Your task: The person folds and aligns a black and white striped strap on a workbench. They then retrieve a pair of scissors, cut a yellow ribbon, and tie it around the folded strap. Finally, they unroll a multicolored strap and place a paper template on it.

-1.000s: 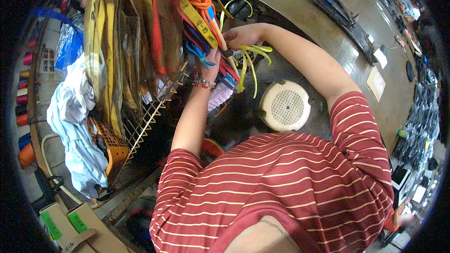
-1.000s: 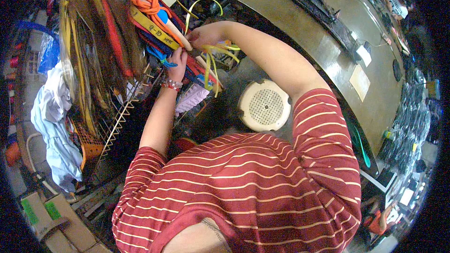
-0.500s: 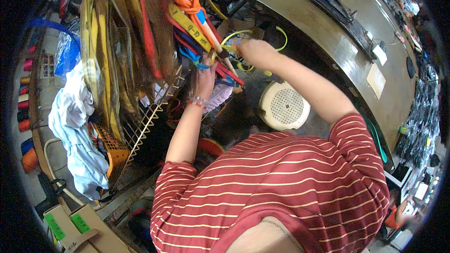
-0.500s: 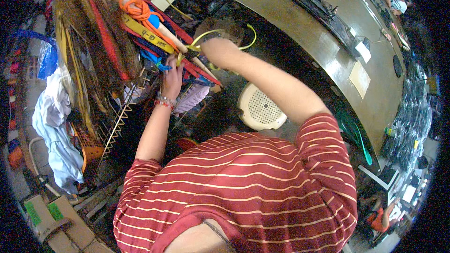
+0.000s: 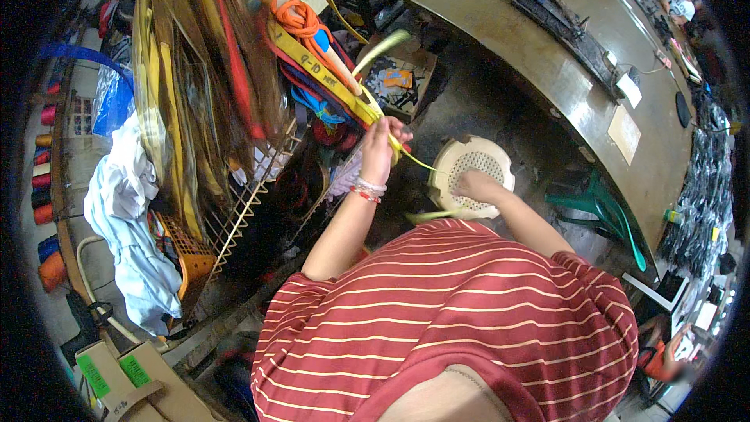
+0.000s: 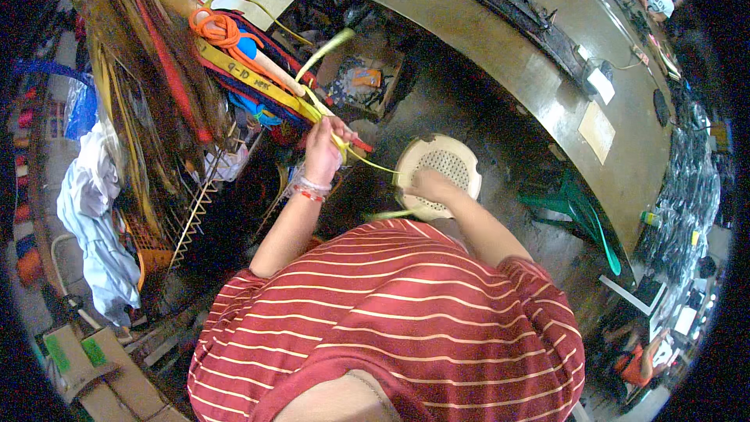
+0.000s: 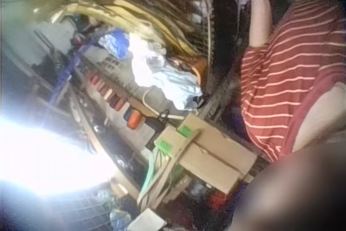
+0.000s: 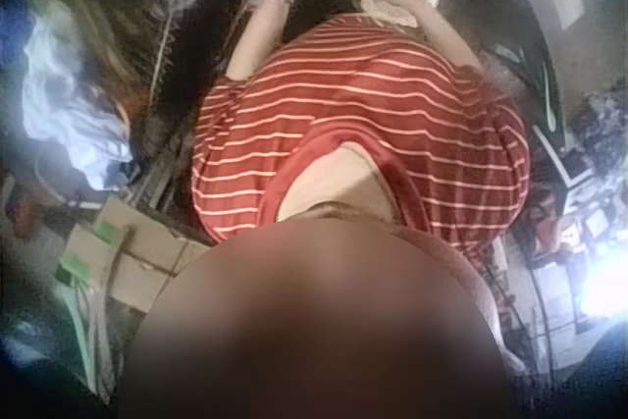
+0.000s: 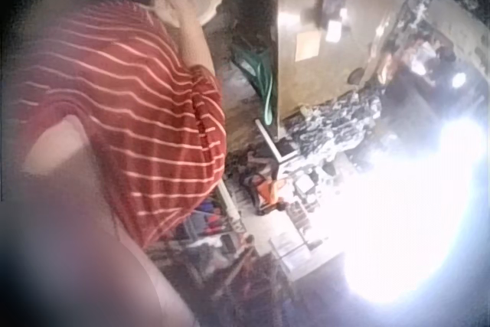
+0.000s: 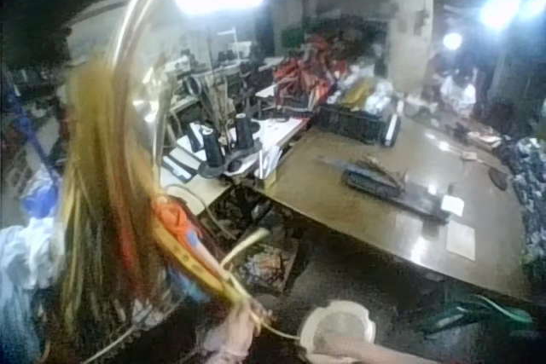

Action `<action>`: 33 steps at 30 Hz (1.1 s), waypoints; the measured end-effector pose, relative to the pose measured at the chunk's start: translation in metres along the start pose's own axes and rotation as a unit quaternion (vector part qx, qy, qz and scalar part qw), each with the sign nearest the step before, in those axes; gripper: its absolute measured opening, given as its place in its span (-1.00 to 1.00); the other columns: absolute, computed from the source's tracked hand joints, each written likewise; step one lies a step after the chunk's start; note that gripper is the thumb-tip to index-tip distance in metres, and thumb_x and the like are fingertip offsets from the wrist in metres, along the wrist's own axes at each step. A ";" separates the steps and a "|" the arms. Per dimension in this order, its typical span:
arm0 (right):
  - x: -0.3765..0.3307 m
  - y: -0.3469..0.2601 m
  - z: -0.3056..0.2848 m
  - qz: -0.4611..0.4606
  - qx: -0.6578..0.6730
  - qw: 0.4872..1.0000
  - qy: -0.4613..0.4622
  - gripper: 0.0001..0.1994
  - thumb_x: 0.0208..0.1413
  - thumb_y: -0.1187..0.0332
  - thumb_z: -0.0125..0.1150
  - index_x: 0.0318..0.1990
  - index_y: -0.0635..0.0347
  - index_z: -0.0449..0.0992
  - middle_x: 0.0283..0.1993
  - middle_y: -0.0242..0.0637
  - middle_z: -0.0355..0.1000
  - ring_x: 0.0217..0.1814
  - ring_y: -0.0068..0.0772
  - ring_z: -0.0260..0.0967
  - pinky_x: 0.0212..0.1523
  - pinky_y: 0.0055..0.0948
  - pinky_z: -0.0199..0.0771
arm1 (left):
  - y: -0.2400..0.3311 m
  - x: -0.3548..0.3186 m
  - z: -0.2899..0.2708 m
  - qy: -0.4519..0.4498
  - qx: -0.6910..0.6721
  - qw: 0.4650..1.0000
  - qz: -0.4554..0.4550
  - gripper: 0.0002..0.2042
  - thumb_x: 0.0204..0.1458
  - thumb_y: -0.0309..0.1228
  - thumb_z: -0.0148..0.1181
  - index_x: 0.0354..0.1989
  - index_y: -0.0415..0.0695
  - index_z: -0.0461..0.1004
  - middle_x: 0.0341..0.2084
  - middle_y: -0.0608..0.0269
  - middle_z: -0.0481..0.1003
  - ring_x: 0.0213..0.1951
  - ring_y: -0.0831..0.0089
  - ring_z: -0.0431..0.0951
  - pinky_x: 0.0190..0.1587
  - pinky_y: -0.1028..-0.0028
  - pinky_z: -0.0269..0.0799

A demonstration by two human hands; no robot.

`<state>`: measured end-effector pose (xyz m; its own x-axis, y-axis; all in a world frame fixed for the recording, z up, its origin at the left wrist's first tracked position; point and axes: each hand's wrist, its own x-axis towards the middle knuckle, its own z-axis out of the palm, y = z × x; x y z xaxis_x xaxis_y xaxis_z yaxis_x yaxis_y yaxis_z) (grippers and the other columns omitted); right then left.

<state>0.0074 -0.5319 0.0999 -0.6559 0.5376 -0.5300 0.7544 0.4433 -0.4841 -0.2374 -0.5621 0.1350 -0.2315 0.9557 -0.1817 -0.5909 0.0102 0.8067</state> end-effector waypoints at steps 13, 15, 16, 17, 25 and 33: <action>0.069 -0.148 -0.093 -0.094 0.060 0.953 0.283 -0.75 -0.04 0.28 0.12 -0.23 0.21 0.46 -0.21 -0.10 0.37 -0.21 0.04 0.40 -0.22 -0.14 0.44 | -0.005 -0.007 0.013 0.060 0.566 0.786 0.241 -0.71 0.07 -0.45 -0.12 -0.06 -0.34 0.24 -0.16 -0.23 0.28 -0.05 -0.15 0.24 0.03 0.12 0.16; 0.073 -0.146 -0.096 -0.103 0.043 0.952 0.286 -0.72 -0.05 0.25 0.12 -0.24 0.26 0.46 -0.24 -0.03 0.40 -0.25 0.04 0.43 -0.22 -0.11 0.46 | -0.001 -0.013 0.010 0.050 0.565 0.796 0.213 -0.72 0.10 -0.44 -0.15 -0.05 -0.33 0.26 -0.15 -0.22 0.29 -0.04 -0.13 0.25 0.03 0.14 0.16; 0.075 -0.143 -0.098 -0.120 0.086 0.946 0.289 -0.71 -0.07 0.25 0.13 -0.26 0.28 0.45 -0.26 0.00 0.41 -0.24 0.06 0.42 -0.21 -0.09 0.44 | 0.001 -0.016 0.007 0.049 0.562 0.797 0.217 -0.72 0.13 -0.42 -0.17 -0.04 -0.32 0.27 -0.15 -0.20 0.30 -0.05 -0.11 0.27 0.03 0.16 0.17; 0.077 -0.139 -0.099 -0.126 0.122 0.941 0.289 -0.70 -0.08 0.24 0.14 -0.27 0.30 0.45 -0.29 0.02 0.42 -0.23 0.07 0.42 -0.21 -0.08 0.43 | 0.003 -0.018 0.004 0.039 0.563 0.793 0.231 -0.72 0.15 -0.41 -0.19 -0.04 -0.30 0.29 -0.15 -0.19 0.32 -0.05 -0.09 0.28 0.03 0.17 0.18; 0.078 -0.125 -0.097 -0.117 0.386 0.912 0.074 -0.80 -0.01 0.34 0.10 -0.28 0.26 0.50 -0.36 0.00 0.47 -0.30 -0.11 0.47 -0.33 -0.28 0.41 | 0.022 -0.025 -0.012 0.214 0.342 0.907 0.122 -0.75 0.21 -0.32 -0.16 -0.26 -0.25 0.40 -0.41 0.25 0.43 -0.43 0.50 0.41 -0.31 0.46 0.35; 0.077 -0.129 -0.110 -0.393 -0.153 0.871 0.253 -0.70 -0.13 0.42 0.10 -0.15 0.14 0.39 -0.41 -0.30 0.33 -0.35 -0.25 0.43 -0.40 -0.32 0.45 | 0.070 -0.034 -0.004 0.024 0.273 0.960 -0.054 -0.75 0.17 -0.25 -0.08 -0.47 -0.13 0.36 -0.72 0.39 0.33 -0.67 0.58 0.29 -0.60 0.57 0.17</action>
<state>-0.1372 -0.4686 0.1986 -0.9360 0.1948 0.2931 0.0997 0.9455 -0.3099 -0.2739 -0.5952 0.1958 -0.2349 0.9255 -0.2970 -0.1230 0.2748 0.9536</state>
